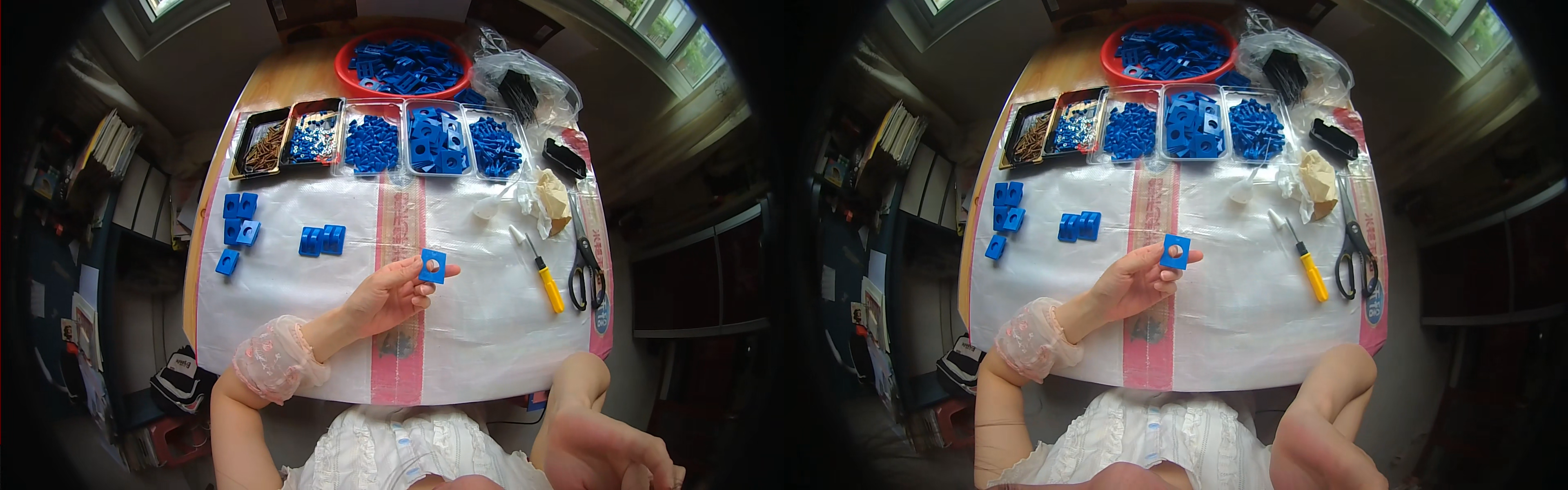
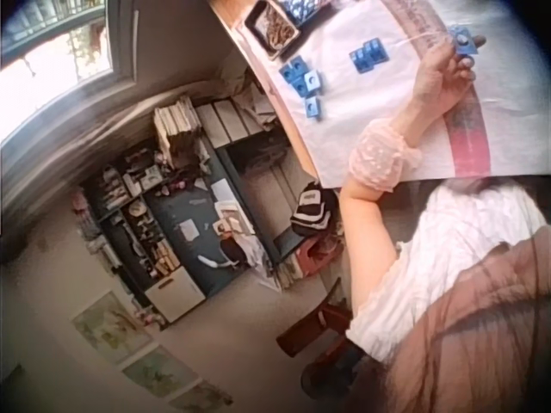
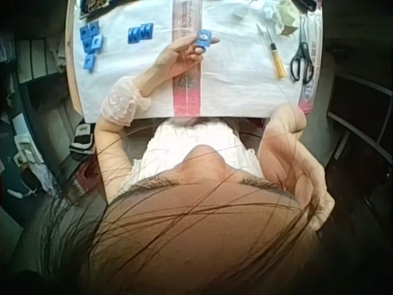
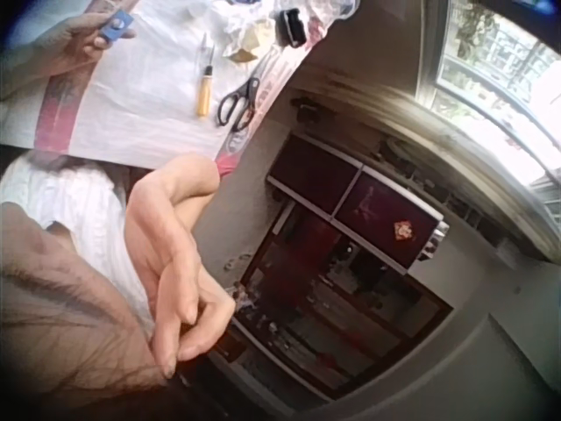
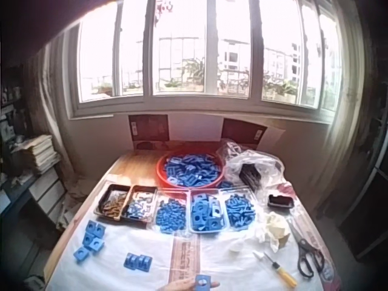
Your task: The recorder is assembling small blue plastic housing components by applying glue from a bottle and joining pieces together.
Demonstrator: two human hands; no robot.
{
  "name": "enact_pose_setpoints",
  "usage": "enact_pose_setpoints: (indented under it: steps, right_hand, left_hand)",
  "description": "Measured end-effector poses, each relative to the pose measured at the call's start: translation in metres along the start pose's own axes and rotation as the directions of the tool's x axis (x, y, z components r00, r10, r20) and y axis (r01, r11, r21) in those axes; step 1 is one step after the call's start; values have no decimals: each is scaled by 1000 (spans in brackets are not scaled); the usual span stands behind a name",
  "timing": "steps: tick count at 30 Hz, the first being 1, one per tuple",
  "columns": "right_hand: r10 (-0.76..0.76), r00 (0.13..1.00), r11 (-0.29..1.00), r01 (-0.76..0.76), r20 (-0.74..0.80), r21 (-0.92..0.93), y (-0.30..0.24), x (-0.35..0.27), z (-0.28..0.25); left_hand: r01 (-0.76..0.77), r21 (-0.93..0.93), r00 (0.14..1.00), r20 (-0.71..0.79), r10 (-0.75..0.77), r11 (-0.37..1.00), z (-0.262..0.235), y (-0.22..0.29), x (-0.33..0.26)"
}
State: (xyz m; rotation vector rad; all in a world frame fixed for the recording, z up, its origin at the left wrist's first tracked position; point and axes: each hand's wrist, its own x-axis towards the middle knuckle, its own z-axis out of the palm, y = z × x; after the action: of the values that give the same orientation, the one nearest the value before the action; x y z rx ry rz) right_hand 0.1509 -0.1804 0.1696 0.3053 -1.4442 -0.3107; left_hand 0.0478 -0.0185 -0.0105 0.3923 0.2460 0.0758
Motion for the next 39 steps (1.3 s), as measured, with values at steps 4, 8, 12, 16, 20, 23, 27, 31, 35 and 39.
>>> enact_pose_setpoints:
  steps: [4,8,12,16,20,23,27,31,35,39]
  right_hand:
    - [12,999,996,-16,-45,-93,-12,-2,3]
    - [-56,995,987,42,-84,-157,-25,-7,-1]
    - [97,992,930,-119,-80,-349,-22,-4,-7]
    - [-148,974,988,153,-173,14,7,-3,-4]
    - [201,980,862,-171,10,-478,-22,3,-9]
    - [-67,998,935,60,-8,-349,-16,-2,-7]
    - [-76,997,992,76,0,-96,-8,-3,-5]
    - [-38,998,998,41,51,-55,-10,-2,-6]
    - [-78,994,987,88,-83,137,-5,-3,-6]
    - [-16,994,999,12,-112,-37,-10,-3,-12]
  left_hand:
    - [-9,6,1000,-7,9,1000,0,3,-3]
    - [-2,9,1000,2,2,1000,1,3,-3]
    - [-14,7,1000,-7,14,1000,1,4,-3]
    - [-14,11,999,-36,14,1000,1,4,-2]
    - [-16,-18,999,-31,15,1000,-2,4,-3]
    - [-15,-32,1000,-20,15,999,-3,3,-2]
    - [-18,-14,999,-30,17,1000,-3,3,-3]
    - [-24,-29,999,-27,23,999,-2,3,-3]
    - [-16,-47,999,-53,14,999,1,3,-2]
    - [-15,-7,1000,-8,15,1000,-6,2,-2]
